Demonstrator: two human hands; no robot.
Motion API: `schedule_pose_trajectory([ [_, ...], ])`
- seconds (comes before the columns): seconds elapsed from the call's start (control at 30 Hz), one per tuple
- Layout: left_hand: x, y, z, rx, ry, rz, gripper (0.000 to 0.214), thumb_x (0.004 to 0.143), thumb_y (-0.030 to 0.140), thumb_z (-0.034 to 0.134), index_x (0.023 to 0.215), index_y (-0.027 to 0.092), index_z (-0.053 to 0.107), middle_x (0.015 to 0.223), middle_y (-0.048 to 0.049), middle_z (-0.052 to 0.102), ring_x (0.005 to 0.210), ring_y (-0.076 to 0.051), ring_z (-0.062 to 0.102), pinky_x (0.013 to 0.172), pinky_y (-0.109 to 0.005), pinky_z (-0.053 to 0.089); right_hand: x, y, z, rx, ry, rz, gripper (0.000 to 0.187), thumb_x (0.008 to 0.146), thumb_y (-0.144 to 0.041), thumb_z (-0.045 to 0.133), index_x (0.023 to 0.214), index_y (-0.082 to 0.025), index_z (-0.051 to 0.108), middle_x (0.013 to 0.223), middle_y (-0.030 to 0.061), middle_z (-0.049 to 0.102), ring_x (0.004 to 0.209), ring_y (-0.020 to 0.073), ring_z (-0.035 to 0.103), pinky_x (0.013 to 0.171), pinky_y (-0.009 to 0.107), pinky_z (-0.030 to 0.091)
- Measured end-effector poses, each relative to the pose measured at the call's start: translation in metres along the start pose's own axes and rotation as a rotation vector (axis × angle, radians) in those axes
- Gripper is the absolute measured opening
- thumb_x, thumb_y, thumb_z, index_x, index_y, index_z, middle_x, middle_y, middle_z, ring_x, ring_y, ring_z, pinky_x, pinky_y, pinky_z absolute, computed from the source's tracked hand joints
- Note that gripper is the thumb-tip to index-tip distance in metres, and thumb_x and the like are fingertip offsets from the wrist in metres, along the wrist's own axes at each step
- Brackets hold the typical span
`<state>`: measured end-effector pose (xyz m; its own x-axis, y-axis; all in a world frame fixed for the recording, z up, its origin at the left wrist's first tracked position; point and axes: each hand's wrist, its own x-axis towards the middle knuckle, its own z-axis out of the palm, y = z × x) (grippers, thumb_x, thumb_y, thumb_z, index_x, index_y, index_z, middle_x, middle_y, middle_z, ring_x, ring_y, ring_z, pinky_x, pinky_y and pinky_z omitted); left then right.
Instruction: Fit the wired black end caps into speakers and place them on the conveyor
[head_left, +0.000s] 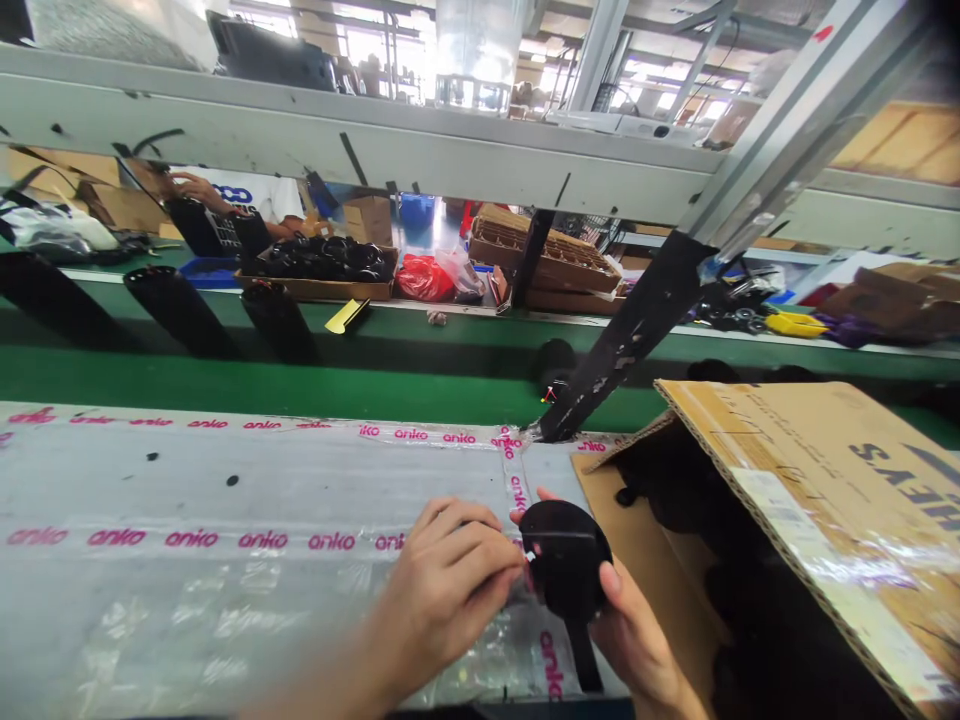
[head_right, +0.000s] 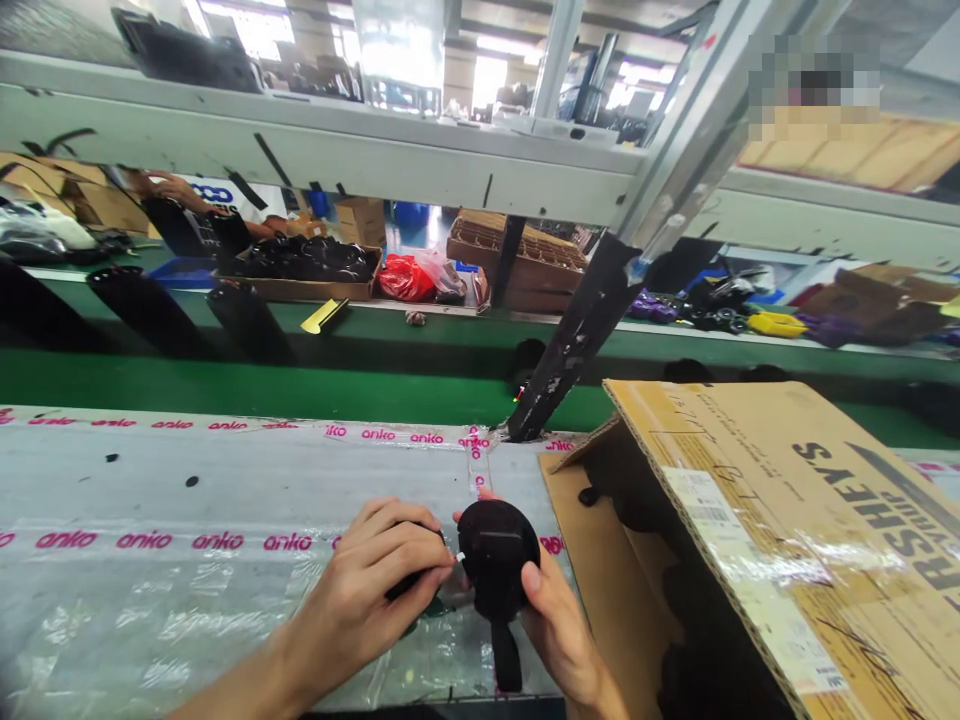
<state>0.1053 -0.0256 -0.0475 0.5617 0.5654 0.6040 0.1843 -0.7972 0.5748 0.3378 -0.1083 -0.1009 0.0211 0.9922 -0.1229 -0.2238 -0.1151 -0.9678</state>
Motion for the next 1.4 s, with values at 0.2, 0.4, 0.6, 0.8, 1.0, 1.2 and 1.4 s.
schedule_pose_trajectory([
  [0.2,0.002,0.003,0.001,0.016,0.055,-0.02,0.011,0.105,0.01,0.065,0.106,0.021,0.068,0.095,-0.0008,0.078,0.096,-0.019,0.069,0.09,-0.035,0.049,-0.006,-0.003,0.008,-0.047,-0.088,-0.134,0.074,0.101,-0.066,0.063,0.166,-0.033,0.05,0.169,0.0095,0.056,0.16,0.0382,0.048,0.134,0.057,0.035],
  [0.4,0.005,0.004,0.003,0.053,0.052,0.01,0.011,0.104,0.008,0.064,0.105,0.019,0.068,0.093,-0.0015,0.078,0.092,-0.02,0.069,0.085,-0.035,0.048,-0.021,-0.022,-0.001,-0.364,-0.109,-0.212,0.077,0.099,-0.063,0.07,0.168,-0.038,0.047,0.176,0.0047,0.048,0.167,0.0364,0.037,0.138,0.053,0.025],
  [0.6,0.005,0.003,0.004,0.03,0.037,-0.013,0.01,0.106,0.01,0.064,0.105,0.02,0.066,0.092,-0.0011,0.077,0.09,-0.019,0.07,0.085,-0.034,0.047,-0.023,-0.021,0.01,-0.527,-0.07,-0.254,0.073,0.1,-0.059,0.07,0.167,-0.043,0.045,0.173,0.0026,0.052,0.163,0.0335,0.044,0.134,0.051,0.035],
  [0.8,-0.005,-0.003,0.005,0.008,0.129,-0.121,0.013,0.102,0.019,0.075,0.105,0.022,0.063,0.097,-0.0021,0.076,0.095,-0.022,0.069,0.089,-0.035,0.05,-0.015,-0.021,0.017,-0.546,-0.05,-0.279,0.07,0.103,-0.058,0.068,0.167,-0.039,0.048,0.168,0.0078,0.058,0.157,0.035,0.054,0.13,0.052,0.042],
  [1.0,-0.015,-0.004,0.01,-0.077,0.221,-0.24,0.02,0.1,0.022,0.079,0.11,0.025,0.062,0.1,0.0001,0.075,0.095,-0.019,0.072,0.086,-0.031,0.055,-0.007,-0.027,0.022,-0.527,-0.07,-0.269,0.07,0.101,-0.057,0.071,0.166,-0.043,0.049,0.168,0.0055,0.058,0.156,0.0343,0.054,0.129,0.053,0.044],
  [1.2,-0.021,-0.005,0.008,0.048,0.403,-0.115,0.024,0.098,0.019,0.082,0.098,0.023,0.058,0.087,0.0037,0.07,0.085,-0.016,0.07,0.091,-0.034,0.048,-0.008,-0.009,0.023,-0.387,-0.015,-0.179,0.074,0.101,-0.061,0.07,0.166,-0.032,0.05,0.171,0.0107,0.055,0.16,0.0369,0.049,0.132,0.055,0.04],
  [1.4,-0.025,-0.004,0.013,0.059,0.338,-0.03,0.023,0.101,0.005,0.073,0.121,0.017,0.07,0.096,-0.0012,0.074,0.096,-0.018,0.07,0.097,-0.036,0.046,-0.01,-0.002,0.021,-0.314,0.014,-0.154,0.074,0.099,-0.061,0.071,0.165,-0.033,0.052,0.173,0.0094,0.051,0.16,0.0365,0.048,0.133,0.056,0.036],
])
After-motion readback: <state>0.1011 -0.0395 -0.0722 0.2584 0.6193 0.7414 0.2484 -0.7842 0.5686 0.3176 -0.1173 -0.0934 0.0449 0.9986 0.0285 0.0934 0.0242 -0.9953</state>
